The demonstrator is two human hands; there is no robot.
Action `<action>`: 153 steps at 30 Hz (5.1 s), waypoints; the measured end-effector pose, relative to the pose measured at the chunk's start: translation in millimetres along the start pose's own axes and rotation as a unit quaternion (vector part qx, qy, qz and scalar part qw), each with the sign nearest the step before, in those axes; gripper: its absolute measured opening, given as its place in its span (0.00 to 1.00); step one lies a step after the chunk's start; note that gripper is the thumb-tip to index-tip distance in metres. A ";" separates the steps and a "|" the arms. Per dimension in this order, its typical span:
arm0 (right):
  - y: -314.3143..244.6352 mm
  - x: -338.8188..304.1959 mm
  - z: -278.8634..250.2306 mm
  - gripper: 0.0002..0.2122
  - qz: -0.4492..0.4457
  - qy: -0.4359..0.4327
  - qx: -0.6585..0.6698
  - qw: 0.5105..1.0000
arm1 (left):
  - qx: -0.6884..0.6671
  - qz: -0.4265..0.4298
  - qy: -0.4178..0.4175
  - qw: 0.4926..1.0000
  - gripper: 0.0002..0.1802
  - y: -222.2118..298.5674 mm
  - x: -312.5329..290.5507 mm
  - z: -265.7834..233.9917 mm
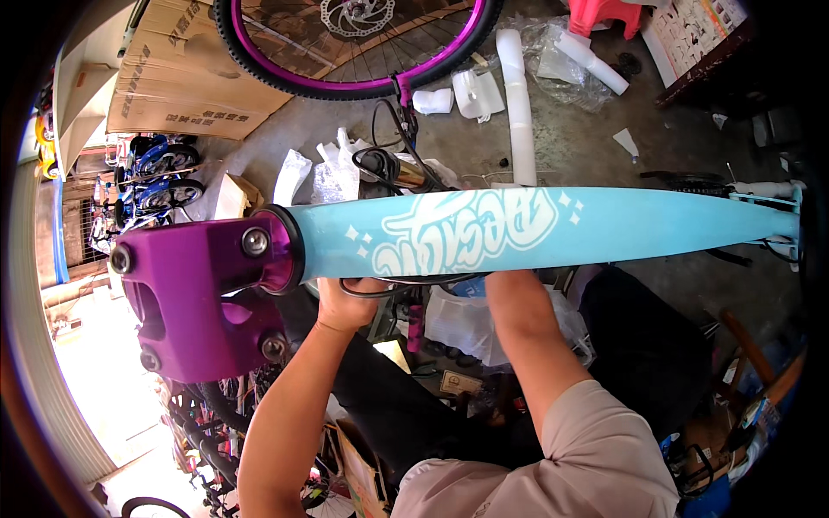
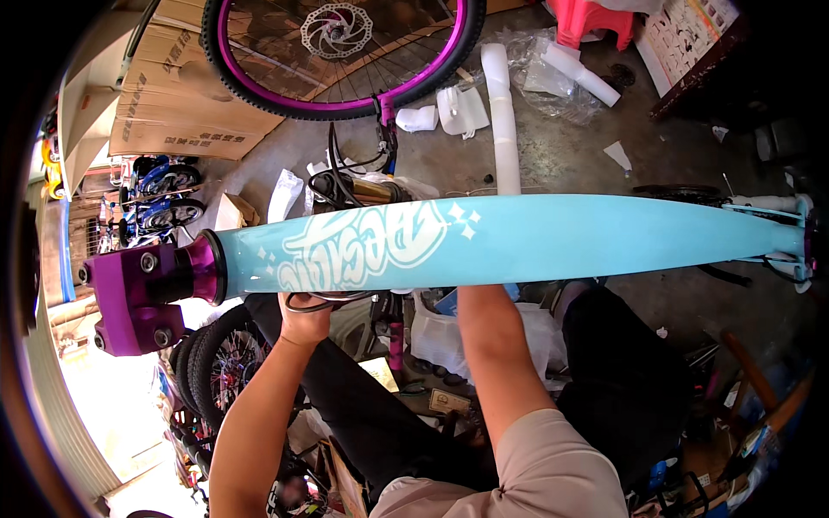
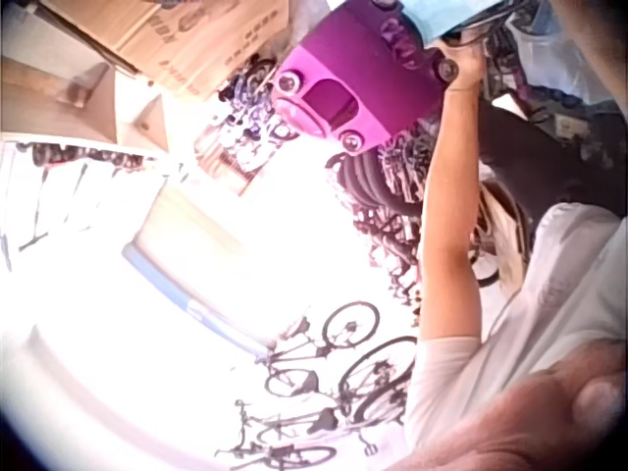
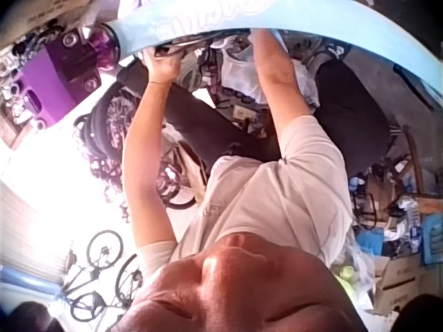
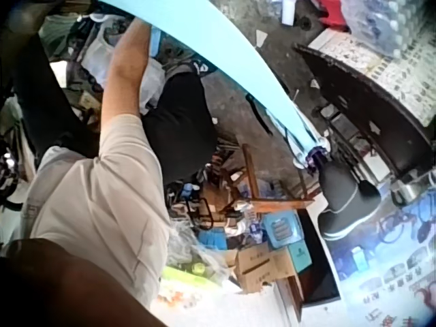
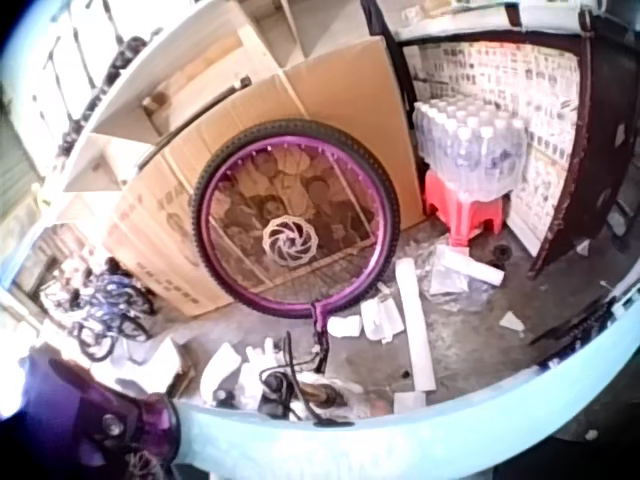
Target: The person removes protective foam from a light blue bicycle frame and uses a screwdriver to tighten the stem bolts on the handlebars. The person is sitting on the floor in a workshop environment.
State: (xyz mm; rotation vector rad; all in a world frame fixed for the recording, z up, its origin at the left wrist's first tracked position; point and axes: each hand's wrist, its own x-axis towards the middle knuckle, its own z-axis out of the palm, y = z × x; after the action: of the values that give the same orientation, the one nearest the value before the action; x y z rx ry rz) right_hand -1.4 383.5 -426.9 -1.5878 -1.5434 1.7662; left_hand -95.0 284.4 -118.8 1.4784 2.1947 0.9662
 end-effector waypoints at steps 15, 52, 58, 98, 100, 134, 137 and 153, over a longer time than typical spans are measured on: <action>10.6 21.7 -55.1 0.23 0.025 -0.013 0.605 0.796 | -0.218 -0.127 -0.004 0.968 0.08 23.9 12.3 9.1; -339.4 -118.9 -267.1 0.19 -0.298 -0.028 -0.306 0.904 | 0.066 -0.025 -0.128 0.989 0.39 -95.4 65.0 57.4; -344.1 -119.5 -264.0 0.19 -0.313 -0.045 -0.318 0.894 | 0.141 -0.027 -0.057 0.988 0.09 -193.8 78.1 42.0; -356.4 -139.0 -230.4 0.20 -0.416 0.041 -0.347 0.839 | -0.043 -0.397 0.086 0.913 0.32 -84.9 -66.9 179.2; -356.8 -142.4 -231.1 0.20 -0.411 0.039 -0.353 0.840 | -0.053 -0.288 0.105 0.950 0.26 -113.5 -80.3 185.9; -354.6 -136.0 -230.0 0.19 -0.431 0.051 -0.354 0.829 | 0.051 -0.272 0.029 0.960 0.11 -27.8 -140.1 24.1; -356.2 -142.3 -226.6 0.18 -0.432 0.039 -0.335 0.836 | -0.094 -0.294 -0.005 0.951 0.14 -48.7 -167.9 -26.3; -353.4 -126.7 -238.7 0.18 -0.406 -0.018 -0.285 0.868 | 0.523 -0.210 -0.047 0.825 0.17 -222.9 58.0 -139.9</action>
State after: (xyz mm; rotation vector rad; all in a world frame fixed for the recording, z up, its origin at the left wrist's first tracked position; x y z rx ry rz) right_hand 100.4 533.3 -20.6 -0.8184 -2.4115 0.9118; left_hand -355.7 235.3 -165.6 1.1742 2.9220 -0.5812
